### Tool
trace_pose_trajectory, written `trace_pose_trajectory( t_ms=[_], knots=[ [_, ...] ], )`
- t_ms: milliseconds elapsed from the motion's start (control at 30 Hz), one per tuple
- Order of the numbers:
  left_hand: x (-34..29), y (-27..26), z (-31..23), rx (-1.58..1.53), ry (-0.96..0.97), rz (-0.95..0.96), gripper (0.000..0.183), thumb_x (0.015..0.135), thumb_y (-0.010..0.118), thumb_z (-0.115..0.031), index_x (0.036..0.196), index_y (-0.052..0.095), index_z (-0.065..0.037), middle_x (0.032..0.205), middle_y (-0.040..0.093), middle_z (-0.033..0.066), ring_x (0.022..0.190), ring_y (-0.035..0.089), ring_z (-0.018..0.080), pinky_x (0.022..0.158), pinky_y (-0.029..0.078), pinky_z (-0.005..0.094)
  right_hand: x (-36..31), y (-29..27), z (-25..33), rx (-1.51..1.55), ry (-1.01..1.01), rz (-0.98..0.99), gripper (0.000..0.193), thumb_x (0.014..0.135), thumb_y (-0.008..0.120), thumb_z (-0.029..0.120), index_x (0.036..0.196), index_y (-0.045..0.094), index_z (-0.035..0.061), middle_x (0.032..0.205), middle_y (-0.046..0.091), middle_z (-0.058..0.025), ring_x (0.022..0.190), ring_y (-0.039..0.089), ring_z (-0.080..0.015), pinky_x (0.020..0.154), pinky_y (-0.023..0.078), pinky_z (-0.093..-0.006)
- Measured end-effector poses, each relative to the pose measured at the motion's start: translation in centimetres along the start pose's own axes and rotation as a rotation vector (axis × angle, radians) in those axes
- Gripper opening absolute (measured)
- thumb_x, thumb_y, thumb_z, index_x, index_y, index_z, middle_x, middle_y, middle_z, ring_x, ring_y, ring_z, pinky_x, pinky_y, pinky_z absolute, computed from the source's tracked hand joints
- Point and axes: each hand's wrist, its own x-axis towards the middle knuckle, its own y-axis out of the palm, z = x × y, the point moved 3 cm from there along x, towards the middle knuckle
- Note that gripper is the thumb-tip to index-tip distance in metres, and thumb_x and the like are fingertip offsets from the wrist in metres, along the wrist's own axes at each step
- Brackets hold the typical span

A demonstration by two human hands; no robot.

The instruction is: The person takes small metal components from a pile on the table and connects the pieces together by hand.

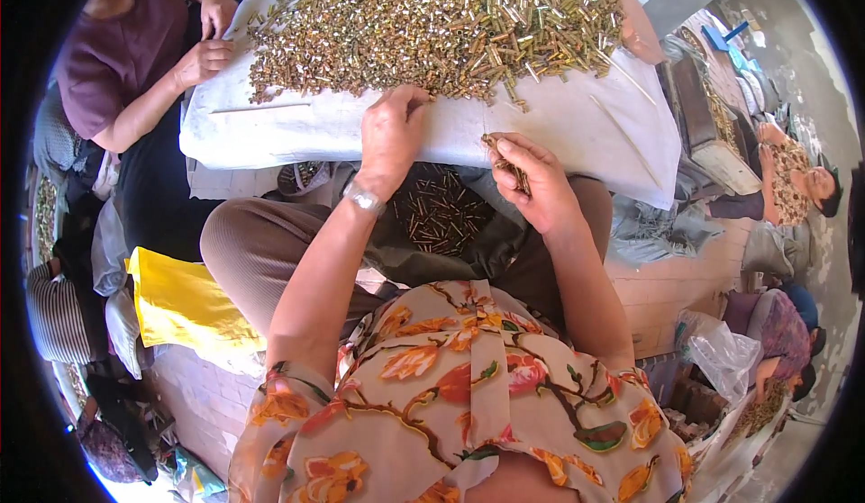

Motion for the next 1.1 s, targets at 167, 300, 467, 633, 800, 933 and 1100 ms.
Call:
trace_pose_trajectory(
  t_ms=[167, 300, 467, 633, 800, 933, 1100],
  knots=[
    [-5.4, -1.9, -2.3, -0.704, -0.324, 0.156, 0.013, 0.087, 0.065, -0.004, 0.098, 0.066, 0.001, 0.086, 0.068, 0.0061, 0.083, 0.065, 0.0111, 0.074, 0.053, 0.0242, -2.5, 2.2, 0.3, -0.243, -0.101, -0.015, 0.020, 0.095, 0.056, 0.018, 0.108, 0.060, 0.0033, 0.081, 0.059, -0.0008, 0.053, 0.041, -0.0024, 0.044, 0.028, -0.0162],
    [-8.2, -3.4, -4.8, -1.069, -0.345, 0.166, 0.014, 0.090, 0.060, -0.002, 0.103, 0.062, 0.003, 0.094, 0.067, 0.0069, 0.086, 0.065, 0.0144, 0.081, 0.053, 0.0266, -4.4, 4.2, 0.4, -0.478, -0.279, -0.117, 0.019, 0.094, 0.056, 0.013, 0.109, 0.061, 0.0010, 0.077, 0.059, -0.0004, 0.056, 0.046, -0.0031, 0.049, 0.037, -0.0176],
    [-9.6, -4.1, -5.6, -1.220, -0.290, 0.151, 0.026, 0.088, 0.061, 0.002, 0.113, 0.055, 0.001, 0.101, 0.065, 0.0067, 0.092, 0.063, 0.0133, 0.086, 0.052, 0.0274, -5.8, 5.3, 0.0, -0.593, -0.357, -0.077, 0.018, 0.094, 0.056, 0.010, 0.108, 0.062, 0.0014, 0.075, 0.056, 0.0024, 0.057, 0.044, -0.0018, 0.050, 0.037, -0.0180],
    [-10.2, -4.2, -6.1, -1.203, -0.255, 0.119, 0.028, 0.087, 0.061, 0.005, 0.113, 0.053, 0.000, 0.102, 0.064, 0.0063, 0.095, 0.061, 0.0120, 0.088, 0.051, 0.0265, -6.4, 5.9, 0.0, -0.685, -0.401, -0.086, 0.018, 0.093, 0.056, 0.007, 0.109, 0.061, 0.0017, 0.075, 0.056, 0.0026, 0.059, 0.044, -0.0012, 0.052, 0.038, -0.0180],
    [-10.3, -4.6, -6.6, -1.140, -0.198, 0.083, 0.028, 0.086, 0.061, 0.007, 0.112, 0.052, 0.000, 0.102, 0.063, 0.0062, 0.096, 0.061, 0.0112, 0.089, 0.049, 0.0251, -6.6, 6.3, -0.1, -0.710, -0.485, -0.092, 0.017, 0.092, 0.056, 0.005, 0.108, 0.062, 0.0013, 0.076, 0.059, 0.0002, 0.059, 0.046, -0.0023, 0.052, 0.040, -0.0191],
    [-10.6, -4.9, -6.7, -1.088, -0.181, 0.088, 0.029, 0.085, 0.060, 0.009, 0.111, 0.053, -0.001, 0.102, 0.063, 0.0055, 0.097, 0.061, 0.0102, 0.089, 0.049, 0.0235, -6.9, 6.4, 0.0, -0.839, -0.640, -0.096, 0.017, 0.092, 0.056, 0.003, 0.107, 0.062, 0.0007, 0.080, 0.062, -0.0013, 0.059, 0.048, -0.0035, 0.053, 0.042, -0.0201],
    [-10.4, -5.4, -6.4, -1.070, -0.162, 0.133, 0.026, 0.084, 0.062, 0.009, 0.108, 0.055, 0.001, 0.100, 0.063, 0.0062, 0.095, 0.061, 0.0115, 0.088, 0.049, 0.0244, -6.7, 5.8, 0.3, -0.863, -0.641, -0.031, 0.016, 0.092, 0.056, 0.003, 0.106, 0.063, 0.0010, 0.079, 0.062, -0.0017, 0.058, 0.049, -0.0040, 0.052, 0.041, -0.0197]
  ],
)
